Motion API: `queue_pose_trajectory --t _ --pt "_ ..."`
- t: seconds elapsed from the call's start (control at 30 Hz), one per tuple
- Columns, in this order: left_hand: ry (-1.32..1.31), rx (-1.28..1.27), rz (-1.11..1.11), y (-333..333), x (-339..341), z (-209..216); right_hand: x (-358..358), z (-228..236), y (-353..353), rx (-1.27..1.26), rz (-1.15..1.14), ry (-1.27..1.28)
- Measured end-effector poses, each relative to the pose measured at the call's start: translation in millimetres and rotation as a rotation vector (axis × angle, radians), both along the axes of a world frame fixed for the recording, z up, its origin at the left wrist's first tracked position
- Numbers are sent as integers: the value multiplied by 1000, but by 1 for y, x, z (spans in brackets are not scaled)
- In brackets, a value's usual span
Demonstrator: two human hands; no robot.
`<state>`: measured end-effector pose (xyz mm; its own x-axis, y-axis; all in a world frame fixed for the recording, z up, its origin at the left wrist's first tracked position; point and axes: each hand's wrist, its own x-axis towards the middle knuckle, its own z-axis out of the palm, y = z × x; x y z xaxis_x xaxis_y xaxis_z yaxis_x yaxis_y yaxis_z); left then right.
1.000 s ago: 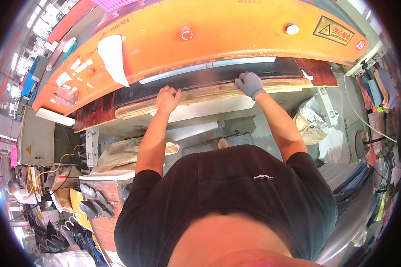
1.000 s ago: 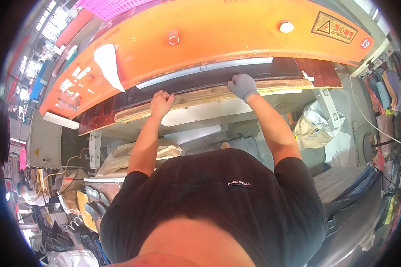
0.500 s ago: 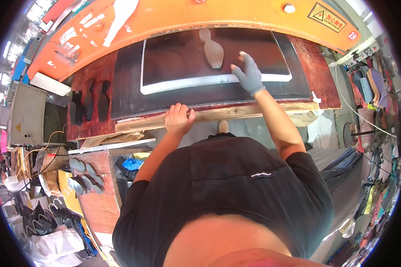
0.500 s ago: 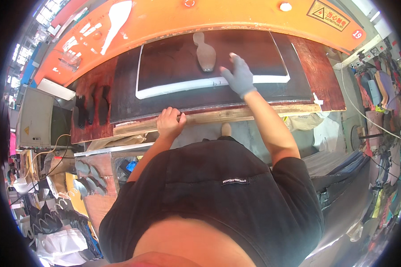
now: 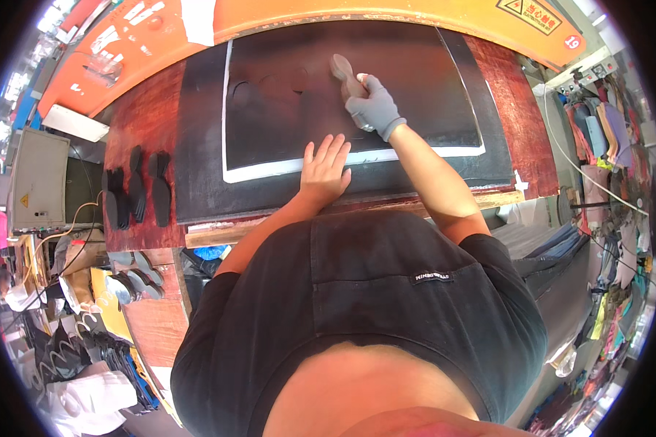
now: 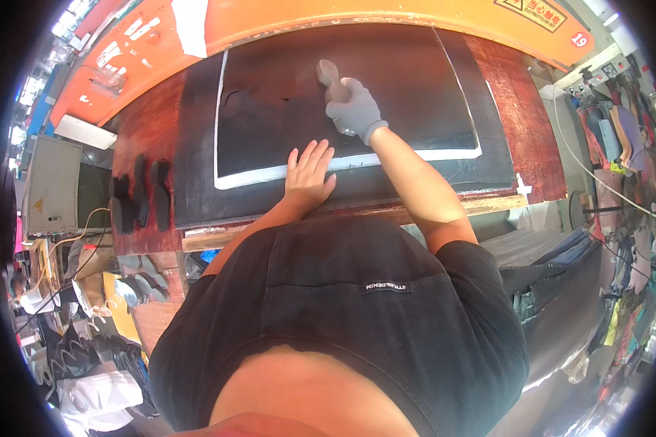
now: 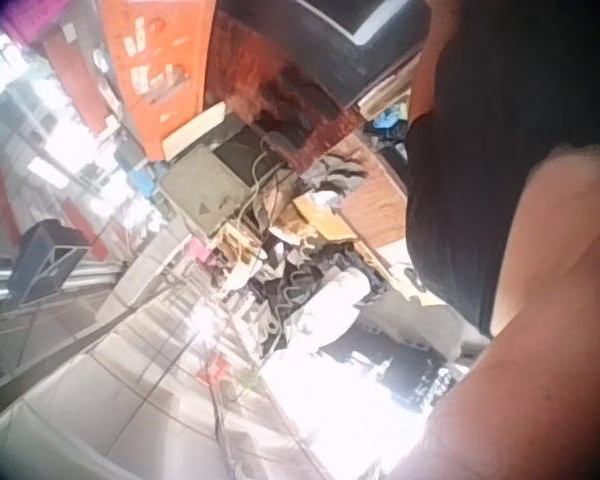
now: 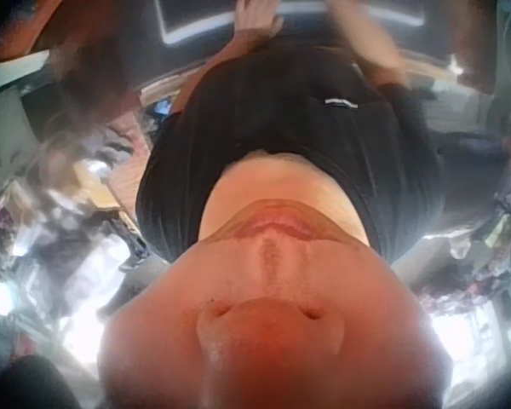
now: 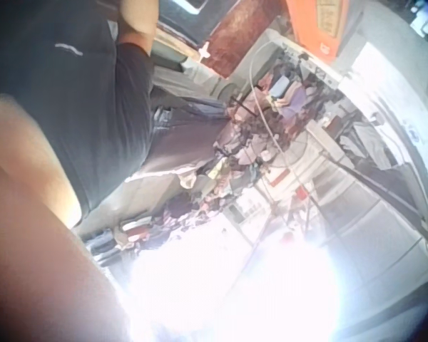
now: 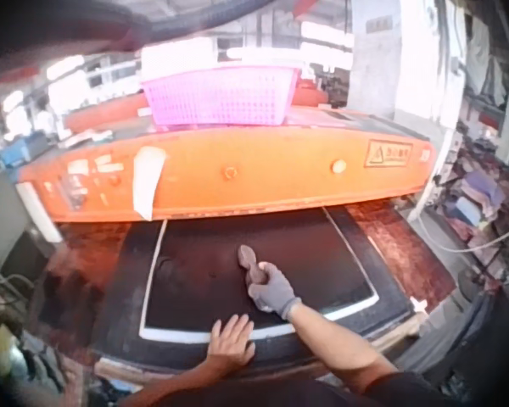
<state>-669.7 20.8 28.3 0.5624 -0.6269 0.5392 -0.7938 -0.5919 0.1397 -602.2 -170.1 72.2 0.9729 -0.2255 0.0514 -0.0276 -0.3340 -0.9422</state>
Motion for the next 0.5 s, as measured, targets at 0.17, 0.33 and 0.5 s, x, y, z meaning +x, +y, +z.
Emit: queue_pose_trajectory --t 0.17,0.33,0.5 --pt "8 -42 53 2 -16 -20 -17 -7 -37 619 12 -89" --pt "-25 -83 59 0 -19 -20 -42 -13 -37 -534 -188 -155" --pt "-65 -81 48 -3 -15 -19 -47 -11 -31 -835 -209 -100"
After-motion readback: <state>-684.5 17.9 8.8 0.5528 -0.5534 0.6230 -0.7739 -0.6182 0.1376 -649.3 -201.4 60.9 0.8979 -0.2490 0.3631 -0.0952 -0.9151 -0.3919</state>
